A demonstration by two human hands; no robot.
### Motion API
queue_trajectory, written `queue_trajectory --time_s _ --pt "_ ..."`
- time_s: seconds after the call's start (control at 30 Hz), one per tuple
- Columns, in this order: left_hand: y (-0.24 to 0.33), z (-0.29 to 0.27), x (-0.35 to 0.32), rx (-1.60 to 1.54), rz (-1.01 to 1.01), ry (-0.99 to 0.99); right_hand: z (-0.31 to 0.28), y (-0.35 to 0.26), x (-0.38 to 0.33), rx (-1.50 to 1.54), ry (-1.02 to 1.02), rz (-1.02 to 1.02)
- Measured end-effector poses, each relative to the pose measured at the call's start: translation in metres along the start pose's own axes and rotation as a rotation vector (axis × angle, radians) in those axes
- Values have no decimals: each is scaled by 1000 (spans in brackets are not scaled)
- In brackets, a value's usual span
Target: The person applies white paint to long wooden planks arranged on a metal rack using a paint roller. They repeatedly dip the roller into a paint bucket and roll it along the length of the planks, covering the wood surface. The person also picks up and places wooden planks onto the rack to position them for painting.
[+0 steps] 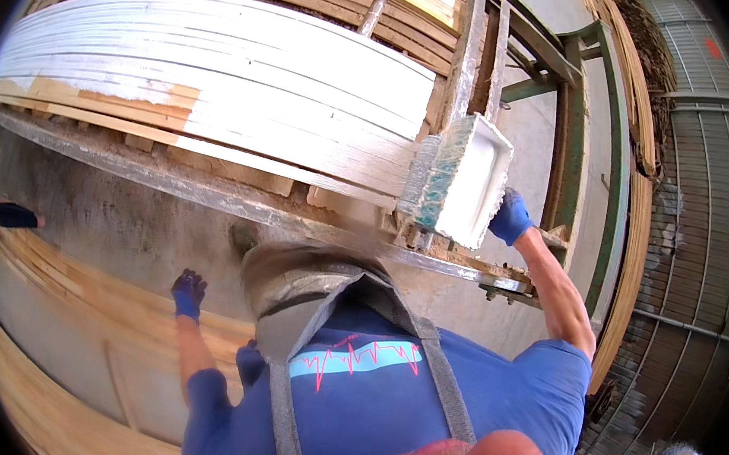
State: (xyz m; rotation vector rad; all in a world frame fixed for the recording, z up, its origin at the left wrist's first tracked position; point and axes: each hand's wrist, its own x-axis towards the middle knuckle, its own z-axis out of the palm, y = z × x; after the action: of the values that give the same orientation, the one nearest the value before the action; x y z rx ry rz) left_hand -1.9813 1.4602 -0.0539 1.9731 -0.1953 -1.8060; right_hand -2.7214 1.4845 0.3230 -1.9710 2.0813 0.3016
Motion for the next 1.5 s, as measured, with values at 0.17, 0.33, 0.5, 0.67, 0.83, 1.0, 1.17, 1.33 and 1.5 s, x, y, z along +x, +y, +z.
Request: queue_trajectory --time_s 0.17,0.33,0.5,0.67,0.83,1.0,1.17,1.33,1.5 --pt "-35 42 -64 -74 3 -202 -33 22 14 295 91 -3" --pt "-38 55 -116 -129 69 70 -28 10 87 183 139 -48" --pt "38 90 -124 -133 310 -5 -1 -46 197 179 353 -424" --pt "53 82 -128 -191 279 -30 -32 -10 148 -102 238 -434" --pt "-6 61 -134 -129 -73 227 -45 28 134 423 85 29" --pt "37 77 -124 -252 429 -3 -37 -17 222 1062 42 7" --pt "99 62 -114 -166 575 -84 -57 -48 190 648 187 -365" --pt "86 -12 -56 -74 266 74 -55 -134 165 -119 -25 -526" --pt "102 -99 15 -561 28 24 -53 -318 229 187 166 -603"
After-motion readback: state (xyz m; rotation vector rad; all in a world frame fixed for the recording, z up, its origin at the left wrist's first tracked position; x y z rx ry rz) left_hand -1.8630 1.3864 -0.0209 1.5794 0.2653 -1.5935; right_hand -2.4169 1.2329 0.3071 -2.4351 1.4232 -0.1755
